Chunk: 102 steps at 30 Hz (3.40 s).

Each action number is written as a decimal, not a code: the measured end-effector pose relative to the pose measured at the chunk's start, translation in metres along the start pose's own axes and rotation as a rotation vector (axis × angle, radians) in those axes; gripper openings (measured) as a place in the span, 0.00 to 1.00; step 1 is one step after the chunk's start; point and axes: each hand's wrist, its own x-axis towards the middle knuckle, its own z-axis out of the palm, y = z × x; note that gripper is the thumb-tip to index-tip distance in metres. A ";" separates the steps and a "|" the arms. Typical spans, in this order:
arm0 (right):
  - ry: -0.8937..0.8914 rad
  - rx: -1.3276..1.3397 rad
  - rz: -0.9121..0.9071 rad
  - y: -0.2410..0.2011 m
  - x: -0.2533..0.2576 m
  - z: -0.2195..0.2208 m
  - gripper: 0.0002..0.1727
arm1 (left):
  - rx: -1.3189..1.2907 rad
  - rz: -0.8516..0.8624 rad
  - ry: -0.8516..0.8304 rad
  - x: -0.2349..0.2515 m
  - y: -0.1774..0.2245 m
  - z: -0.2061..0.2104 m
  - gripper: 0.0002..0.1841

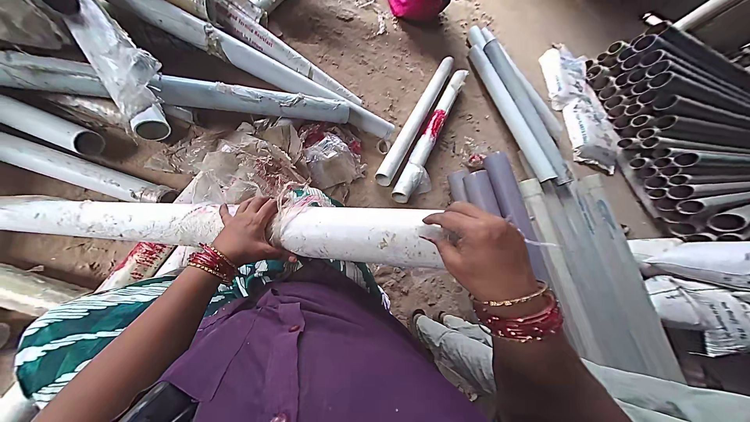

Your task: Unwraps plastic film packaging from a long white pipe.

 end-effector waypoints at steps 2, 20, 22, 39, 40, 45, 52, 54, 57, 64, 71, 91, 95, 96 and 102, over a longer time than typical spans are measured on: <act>0.008 -0.029 0.058 -0.005 0.001 0.003 0.10 | -0.003 0.015 0.006 -0.001 -0.001 0.001 0.63; -0.106 0.015 0.144 -0.009 0.002 -0.011 0.05 | -0.023 0.056 0.026 -0.002 -0.002 0.002 0.61; -0.072 0.084 0.180 -0.003 -0.001 -0.016 0.06 | -0.033 0.059 0.024 -0.002 -0.001 0.001 0.61; 0.019 -0.089 -0.117 -0.011 -0.019 0.012 0.05 | -0.024 0.016 -0.083 0.002 0.005 -0.010 0.61; -0.021 -0.088 -0.178 -0.009 -0.026 0.010 0.06 | -0.022 0.016 -0.086 0.003 0.005 -0.010 0.61; -0.439 -0.160 -0.107 -0.002 -0.062 0.000 0.05 | -0.031 0.009 -0.129 0.011 0.005 -0.018 0.60; 0.399 -0.178 0.121 0.005 -0.046 -0.009 0.28 | -0.336 0.035 -0.012 0.003 0.002 -0.018 0.44; 0.430 -0.199 0.144 0.008 -0.038 0.007 0.27 | -0.351 0.004 0.049 0.000 0.011 -0.014 0.37; 0.444 -0.239 0.238 -0.001 -0.029 0.030 0.23 | -0.251 0.038 0.270 0.002 0.020 -0.002 0.20; 0.488 -0.179 0.299 0.008 -0.023 0.042 0.24 | -0.317 -0.478 0.511 0.009 -0.009 -0.050 0.15; 0.473 -0.123 0.289 0.012 -0.016 0.043 0.25 | -0.250 -0.227 0.490 -0.038 0.024 -0.018 0.31; 0.220 0.008 0.503 0.011 0.012 0.024 0.30 | -1.576 -0.881 0.492 -0.008 0.034 -0.029 0.05; 0.175 0.060 0.531 0.017 0.023 0.023 0.29 | -1.567 -0.875 0.572 -0.009 0.028 -0.027 0.05; 0.166 0.073 0.538 0.020 0.025 0.023 0.29 | -1.522 -0.852 0.583 -0.009 0.027 -0.027 0.05; 0.090 0.063 0.598 0.022 0.038 0.021 0.28 | -1.461 -0.764 0.652 -0.017 0.036 -0.030 0.07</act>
